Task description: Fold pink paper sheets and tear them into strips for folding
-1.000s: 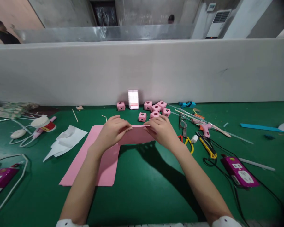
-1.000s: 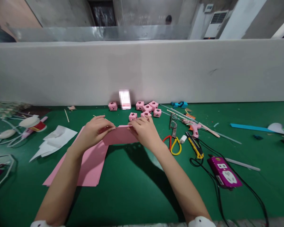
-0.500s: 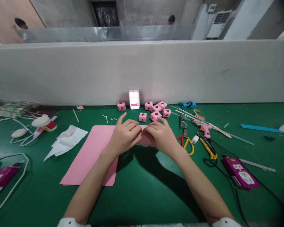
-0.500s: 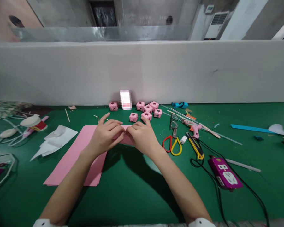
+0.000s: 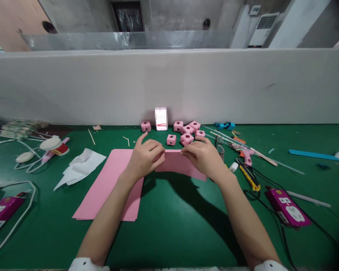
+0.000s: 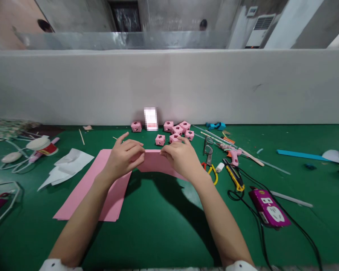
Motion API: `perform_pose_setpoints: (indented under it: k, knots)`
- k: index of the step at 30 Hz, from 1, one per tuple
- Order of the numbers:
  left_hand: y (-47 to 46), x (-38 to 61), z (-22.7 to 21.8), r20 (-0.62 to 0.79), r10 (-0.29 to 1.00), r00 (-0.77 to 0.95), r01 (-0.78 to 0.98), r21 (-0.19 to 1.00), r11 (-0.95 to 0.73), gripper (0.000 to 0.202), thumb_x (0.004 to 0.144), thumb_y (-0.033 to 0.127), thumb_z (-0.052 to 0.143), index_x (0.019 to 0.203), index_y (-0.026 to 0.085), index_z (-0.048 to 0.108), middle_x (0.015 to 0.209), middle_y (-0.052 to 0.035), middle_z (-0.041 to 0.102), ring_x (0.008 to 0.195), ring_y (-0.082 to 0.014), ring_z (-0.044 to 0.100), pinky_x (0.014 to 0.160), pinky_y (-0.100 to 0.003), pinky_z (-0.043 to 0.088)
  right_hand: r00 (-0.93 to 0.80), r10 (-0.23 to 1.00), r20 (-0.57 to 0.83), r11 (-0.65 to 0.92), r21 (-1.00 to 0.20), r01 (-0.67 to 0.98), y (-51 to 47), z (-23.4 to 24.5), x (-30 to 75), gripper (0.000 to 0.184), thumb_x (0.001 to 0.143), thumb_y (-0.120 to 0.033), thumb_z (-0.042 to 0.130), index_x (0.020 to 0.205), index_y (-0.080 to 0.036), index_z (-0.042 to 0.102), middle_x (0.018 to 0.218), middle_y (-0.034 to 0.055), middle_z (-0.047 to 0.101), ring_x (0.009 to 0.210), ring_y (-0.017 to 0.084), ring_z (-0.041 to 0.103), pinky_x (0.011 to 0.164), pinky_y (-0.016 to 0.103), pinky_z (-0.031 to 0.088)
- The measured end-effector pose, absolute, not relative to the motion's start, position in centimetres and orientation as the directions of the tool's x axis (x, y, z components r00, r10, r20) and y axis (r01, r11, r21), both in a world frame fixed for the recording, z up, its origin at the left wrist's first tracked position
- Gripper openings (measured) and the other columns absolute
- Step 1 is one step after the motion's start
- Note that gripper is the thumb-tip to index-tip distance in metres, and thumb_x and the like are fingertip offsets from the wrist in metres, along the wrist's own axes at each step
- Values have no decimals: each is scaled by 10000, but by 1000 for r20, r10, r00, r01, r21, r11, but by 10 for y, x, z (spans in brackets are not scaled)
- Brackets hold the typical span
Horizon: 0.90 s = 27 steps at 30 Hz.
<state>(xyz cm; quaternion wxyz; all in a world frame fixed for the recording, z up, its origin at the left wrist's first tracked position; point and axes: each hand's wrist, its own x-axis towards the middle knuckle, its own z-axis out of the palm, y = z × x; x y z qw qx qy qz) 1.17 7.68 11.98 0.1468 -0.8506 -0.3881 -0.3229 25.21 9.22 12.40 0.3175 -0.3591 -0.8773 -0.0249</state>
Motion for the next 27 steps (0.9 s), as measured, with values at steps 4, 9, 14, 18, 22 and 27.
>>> perform_pose_setpoints:
  k: [4, 9, 14, 18, 22, 27]
  knots:
    - [78, 4, 123, 672, 571, 472, 767, 6, -641, 105, 887, 185, 561, 808, 215, 624, 846, -4, 724, 902, -188, 688, 1128, -520, 349, -510, 637, 578, 721, -210, 661, 95, 127, 261, 160, 939, -146, 584, 865, -222, 704, 835, -3, 757, 777, 167, 677, 1002, 392, 402]
    - [78, -2, 126, 685, 576, 446, 784, 12, -621, 111, 877, 170, 568, 792, 216, 621, 815, 6, 717, 944, -192, 689, 1138, -512, 339, -512, 642, 571, 718, -213, 663, 99, 128, 268, 148, 943, -174, 592, 870, -233, 706, 853, -10, 760, 793, 167, 674, 957, 361, 420]
    - [80, -10, 126, 686, 579, 440, 807, -20, -590, 92, 876, 176, 577, 811, 214, 631, 844, -7, 723, 947, -205, 689, 1124, -505, 357, -508, 653, 562, 704, -204, 680, 100, 129, 271, 136, 942, -198, 597, 865, -234, 704, 844, -5, 752, 810, 183, 663, 890, 341, 429]
    - [87, -20, 122, 702, 591, 396, 861, -60, -506, 105, 875, 174, 566, 813, 204, 646, 851, -38, 723, 923, -233, 685, 1082, -514, 389, -487, 673, 556, 660, -156, 735, 104, 128, 277, 151, 950, -212, 587, 857, -217, 706, 797, 13, 742, 757, 193, 642, 817, 336, 427]
    - [90, -18, 117, 728, 600, 331, 853, 41, -520, 90, 902, 217, 591, 946, 209, 669, 943, -45, 740, 946, -230, 681, 1052, -483, 415, -484, 690, 539, 639, -137, 757, 108, 125, 278, 156, 947, -212, 594, 852, -208, 717, 761, 22, 734, 714, 192, 624, 795, 334, 418]
    - [90, -4, 112, 641, 629, 440, 729, 153, -667, 162, 938, 273, 606, 1089, 243, 654, 1074, -29, 744, 1026, -206, 676, 1063, -468, 403, -527, 671, 522, 691, -183, 700, 105, 123, 265, 127, 934, -201, 619, 871, -212, 728, 783, 20, 736, 742, 187, 632, 826, 324, 422]
